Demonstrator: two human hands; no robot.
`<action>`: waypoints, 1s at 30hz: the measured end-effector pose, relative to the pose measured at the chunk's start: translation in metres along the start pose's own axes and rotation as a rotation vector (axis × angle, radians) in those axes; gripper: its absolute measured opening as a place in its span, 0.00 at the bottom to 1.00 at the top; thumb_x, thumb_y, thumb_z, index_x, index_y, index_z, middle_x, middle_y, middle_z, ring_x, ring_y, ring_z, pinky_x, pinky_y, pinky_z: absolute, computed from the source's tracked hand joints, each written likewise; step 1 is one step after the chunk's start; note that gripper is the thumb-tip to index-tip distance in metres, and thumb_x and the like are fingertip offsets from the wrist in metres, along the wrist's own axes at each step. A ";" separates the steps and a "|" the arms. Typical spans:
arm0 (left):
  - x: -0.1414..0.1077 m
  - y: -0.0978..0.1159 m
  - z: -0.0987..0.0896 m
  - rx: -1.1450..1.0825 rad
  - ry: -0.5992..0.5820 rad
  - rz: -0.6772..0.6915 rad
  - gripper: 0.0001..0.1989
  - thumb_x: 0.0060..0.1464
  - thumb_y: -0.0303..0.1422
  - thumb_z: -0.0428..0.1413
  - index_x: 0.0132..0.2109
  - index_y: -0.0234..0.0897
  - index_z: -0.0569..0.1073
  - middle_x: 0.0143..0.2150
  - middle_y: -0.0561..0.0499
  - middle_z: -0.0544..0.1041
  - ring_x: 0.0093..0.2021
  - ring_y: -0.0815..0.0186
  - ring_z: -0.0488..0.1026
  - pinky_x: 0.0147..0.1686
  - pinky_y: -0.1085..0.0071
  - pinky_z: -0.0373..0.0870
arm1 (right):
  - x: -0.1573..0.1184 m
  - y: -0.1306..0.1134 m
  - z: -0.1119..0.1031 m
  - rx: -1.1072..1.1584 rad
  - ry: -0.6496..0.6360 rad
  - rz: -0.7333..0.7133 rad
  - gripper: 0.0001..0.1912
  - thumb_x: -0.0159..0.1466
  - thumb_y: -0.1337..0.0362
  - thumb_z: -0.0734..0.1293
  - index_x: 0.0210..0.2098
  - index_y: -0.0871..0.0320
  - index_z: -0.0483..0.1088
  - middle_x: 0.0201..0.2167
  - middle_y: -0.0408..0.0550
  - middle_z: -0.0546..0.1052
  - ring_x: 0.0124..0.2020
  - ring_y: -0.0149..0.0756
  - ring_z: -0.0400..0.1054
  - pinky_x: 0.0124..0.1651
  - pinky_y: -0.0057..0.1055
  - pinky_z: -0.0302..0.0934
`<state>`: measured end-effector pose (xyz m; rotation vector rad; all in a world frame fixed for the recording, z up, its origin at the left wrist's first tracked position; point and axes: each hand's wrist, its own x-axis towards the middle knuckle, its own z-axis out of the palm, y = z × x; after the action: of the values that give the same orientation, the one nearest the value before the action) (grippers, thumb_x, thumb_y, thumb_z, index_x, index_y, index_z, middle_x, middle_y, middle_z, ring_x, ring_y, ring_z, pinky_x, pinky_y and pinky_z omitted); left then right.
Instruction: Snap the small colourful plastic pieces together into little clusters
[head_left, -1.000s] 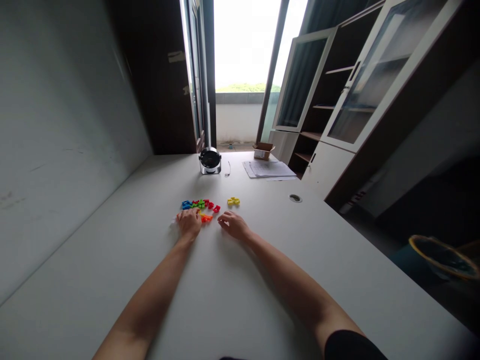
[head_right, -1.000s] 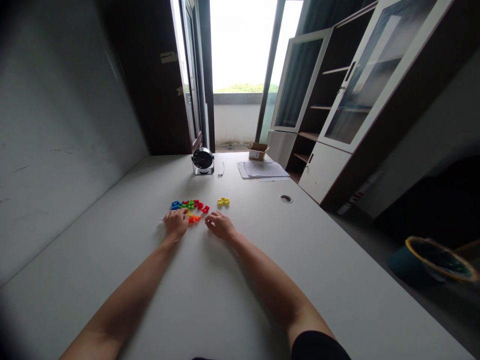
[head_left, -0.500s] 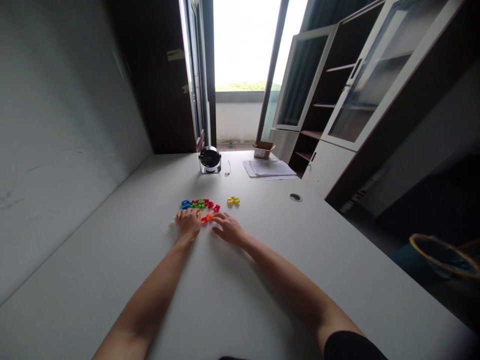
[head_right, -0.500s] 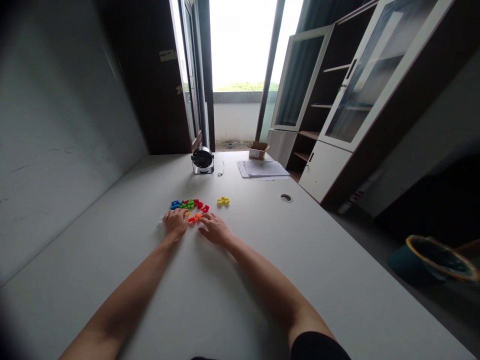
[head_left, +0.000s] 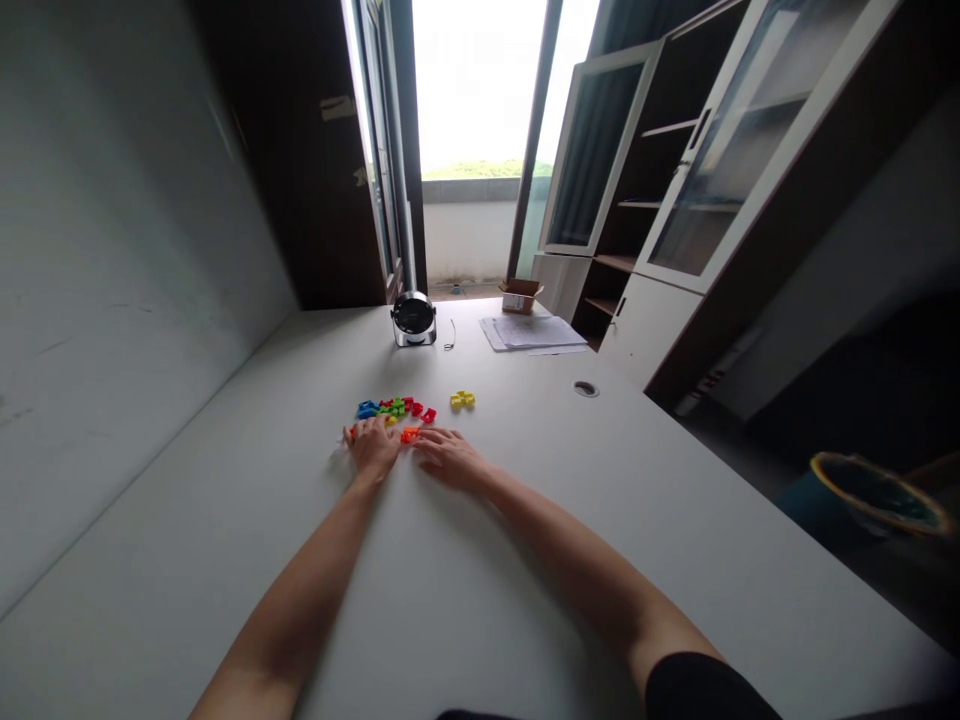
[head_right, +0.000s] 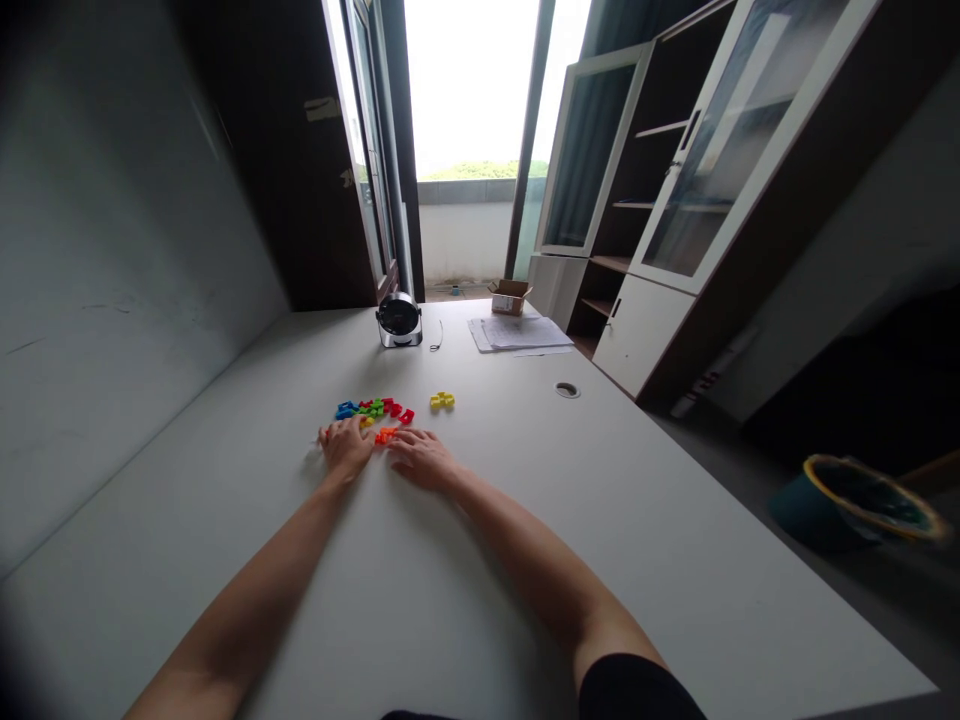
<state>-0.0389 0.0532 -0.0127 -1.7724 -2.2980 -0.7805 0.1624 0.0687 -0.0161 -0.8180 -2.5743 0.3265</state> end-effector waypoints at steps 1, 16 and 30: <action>0.000 -0.001 0.000 -0.001 0.003 -0.003 0.14 0.57 0.36 0.52 0.49 0.42 0.75 0.49 0.43 0.77 0.54 0.51 0.66 0.63 0.49 0.44 | 0.000 0.001 -0.001 0.005 0.003 0.004 0.26 0.66 0.57 0.67 0.63 0.47 0.63 0.63 0.48 0.65 0.65 0.43 0.56 0.64 0.42 0.51; 0.000 0.015 -0.009 -0.303 0.029 0.236 0.15 0.61 0.31 0.47 0.52 0.38 0.71 0.47 0.45 0.78 0.49 0.57 0.73 0.53 0.62 0.65 | 0.003 0.006 0.005 -0.013 0.110 0.063 0.18 0.71 0.62 0.59 0.59 0.48 0.68 0.60 0.46 0.70 0.63 0.38 0.60 0.64 0.40 0.51; -0.006 0.015 -0.010 -0.009 -0.025 0.269 0.07 0.59 0.31 0.51 0.42 0.41 0.73 0.44 0.45 0.79 0.51 0.54 0.70 0.65 0.50 0.44 | -0.002 0.026 -0.008 -0.046 0.276 0.264 0.08 0.68 0.66 0.64 0.38 0.55 0.76 0.38 0.48 0.77 0.43 0.38 0.68 0.49 0.34 0.60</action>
<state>-0.0256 0.0455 -0.0017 -2.0479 -2.0128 -0.7242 0.1803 0.0896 -0.0185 -1.1388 -2.2284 0.2142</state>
